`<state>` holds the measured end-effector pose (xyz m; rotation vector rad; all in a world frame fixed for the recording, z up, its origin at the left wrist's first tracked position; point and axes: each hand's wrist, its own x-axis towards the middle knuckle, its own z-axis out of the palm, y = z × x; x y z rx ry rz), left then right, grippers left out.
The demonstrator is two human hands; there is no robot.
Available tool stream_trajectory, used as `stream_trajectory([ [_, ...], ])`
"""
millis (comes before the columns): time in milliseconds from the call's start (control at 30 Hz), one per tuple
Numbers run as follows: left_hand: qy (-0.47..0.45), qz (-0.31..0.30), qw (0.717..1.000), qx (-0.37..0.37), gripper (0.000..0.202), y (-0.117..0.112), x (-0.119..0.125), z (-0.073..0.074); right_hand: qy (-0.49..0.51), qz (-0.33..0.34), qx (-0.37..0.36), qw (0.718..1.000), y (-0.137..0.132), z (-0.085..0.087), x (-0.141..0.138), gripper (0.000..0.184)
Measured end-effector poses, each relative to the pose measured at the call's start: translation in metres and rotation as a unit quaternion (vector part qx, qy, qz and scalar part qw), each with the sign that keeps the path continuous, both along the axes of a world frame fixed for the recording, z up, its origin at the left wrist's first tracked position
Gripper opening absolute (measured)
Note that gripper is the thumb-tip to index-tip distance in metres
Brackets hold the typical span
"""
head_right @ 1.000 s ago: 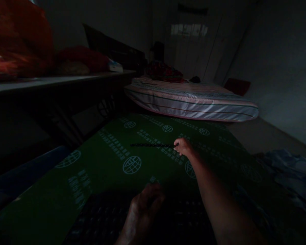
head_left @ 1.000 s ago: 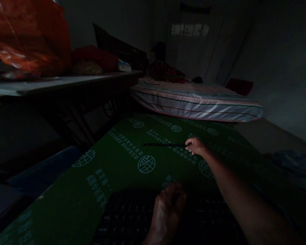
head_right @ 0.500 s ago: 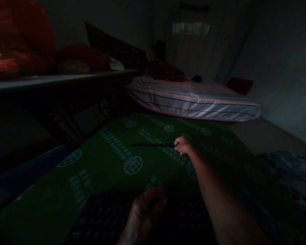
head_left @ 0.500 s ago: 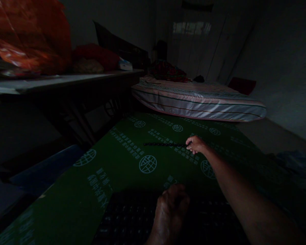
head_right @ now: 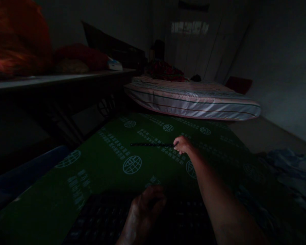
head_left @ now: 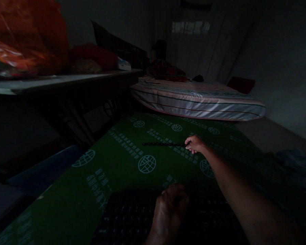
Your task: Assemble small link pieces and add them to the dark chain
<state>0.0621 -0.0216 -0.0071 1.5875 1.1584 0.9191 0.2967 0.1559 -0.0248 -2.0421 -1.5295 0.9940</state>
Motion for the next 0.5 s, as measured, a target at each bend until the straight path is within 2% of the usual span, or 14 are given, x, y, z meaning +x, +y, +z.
stream_trajectory([
  [367, 0.02, 0.0, 1.0, 0.004, 0.019, -0.0002, -0.0008, -0.0024, 0.021, 0.002, 0.009, 1.0, 0.0009, -0.003, 0.0029, 0.02],
  [500, 0.029, -0.007, 0.999, 0.018, 0.013, -0.0004, -0.0008, 0.0011, 0.037, -0.004, 0.015, 0.999, -0.0007, -0.0032, 0.0019, 0.02],
])
